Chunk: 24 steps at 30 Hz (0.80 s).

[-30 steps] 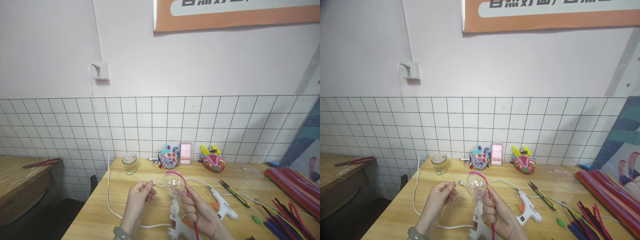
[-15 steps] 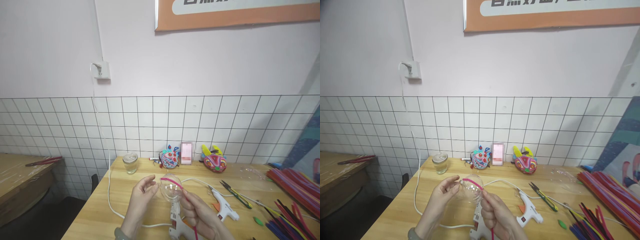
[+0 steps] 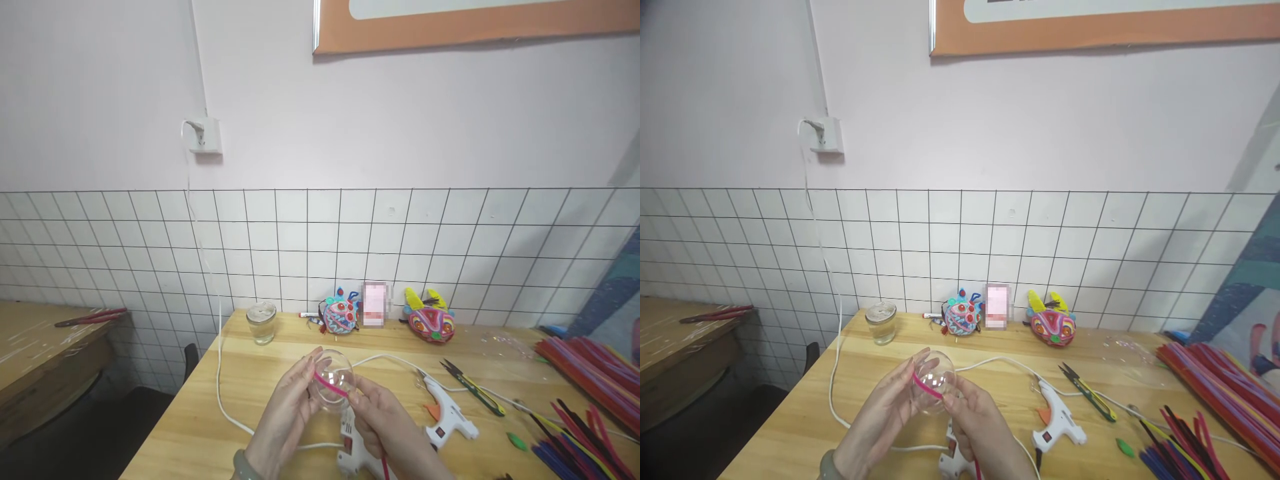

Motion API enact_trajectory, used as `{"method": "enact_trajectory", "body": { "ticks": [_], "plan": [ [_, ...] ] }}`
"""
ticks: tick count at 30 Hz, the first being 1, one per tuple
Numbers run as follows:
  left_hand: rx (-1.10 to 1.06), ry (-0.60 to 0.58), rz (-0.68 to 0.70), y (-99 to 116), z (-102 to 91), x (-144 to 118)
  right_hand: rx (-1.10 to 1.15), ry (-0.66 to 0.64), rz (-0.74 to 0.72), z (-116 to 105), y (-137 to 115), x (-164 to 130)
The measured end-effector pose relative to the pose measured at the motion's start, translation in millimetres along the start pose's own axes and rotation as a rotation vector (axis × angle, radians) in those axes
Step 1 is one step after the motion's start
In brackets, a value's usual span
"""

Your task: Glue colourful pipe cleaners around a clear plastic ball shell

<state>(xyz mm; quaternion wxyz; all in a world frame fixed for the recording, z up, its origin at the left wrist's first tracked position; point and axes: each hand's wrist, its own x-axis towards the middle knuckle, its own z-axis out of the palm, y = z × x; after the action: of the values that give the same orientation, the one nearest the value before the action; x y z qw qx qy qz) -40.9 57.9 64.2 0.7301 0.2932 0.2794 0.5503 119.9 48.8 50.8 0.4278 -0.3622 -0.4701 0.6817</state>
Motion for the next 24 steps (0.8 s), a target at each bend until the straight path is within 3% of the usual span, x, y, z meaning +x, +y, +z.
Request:
{"method": "enact_trajectory", "body": {
  "ticks": [5, 11, 16, 20, 24],
  "plan": [
    [0.015, 0.037, 0.010, -4.8, 0.7, 2.6, -0.022, 0.021, -0.005, 0.5, -0.7, -1.2],
    [0.216, 0.220, 0.211, -13.7, 5.9, 5.6, -0.040, 0.097, 0.022, 5.3, -5.6, -0.1],
    [0.313, 0.085, 0.216, -25.1, 9.0, 7.6, -0.121, 0.182, -0.065, 8.2, 0.8, 4.8],
    [0.254, 0.111, 0.274, -34.5, 8.2, 10.9, -0.115, 0.215, -0.122, 6.6, 8.0, 6.9],
    [0.235, 0.099, 0.275, -36.3, 4.4, 14.4, -0.097, 0.167, -0.060, 3.8, 2.1, 1.8]
  ]
}}
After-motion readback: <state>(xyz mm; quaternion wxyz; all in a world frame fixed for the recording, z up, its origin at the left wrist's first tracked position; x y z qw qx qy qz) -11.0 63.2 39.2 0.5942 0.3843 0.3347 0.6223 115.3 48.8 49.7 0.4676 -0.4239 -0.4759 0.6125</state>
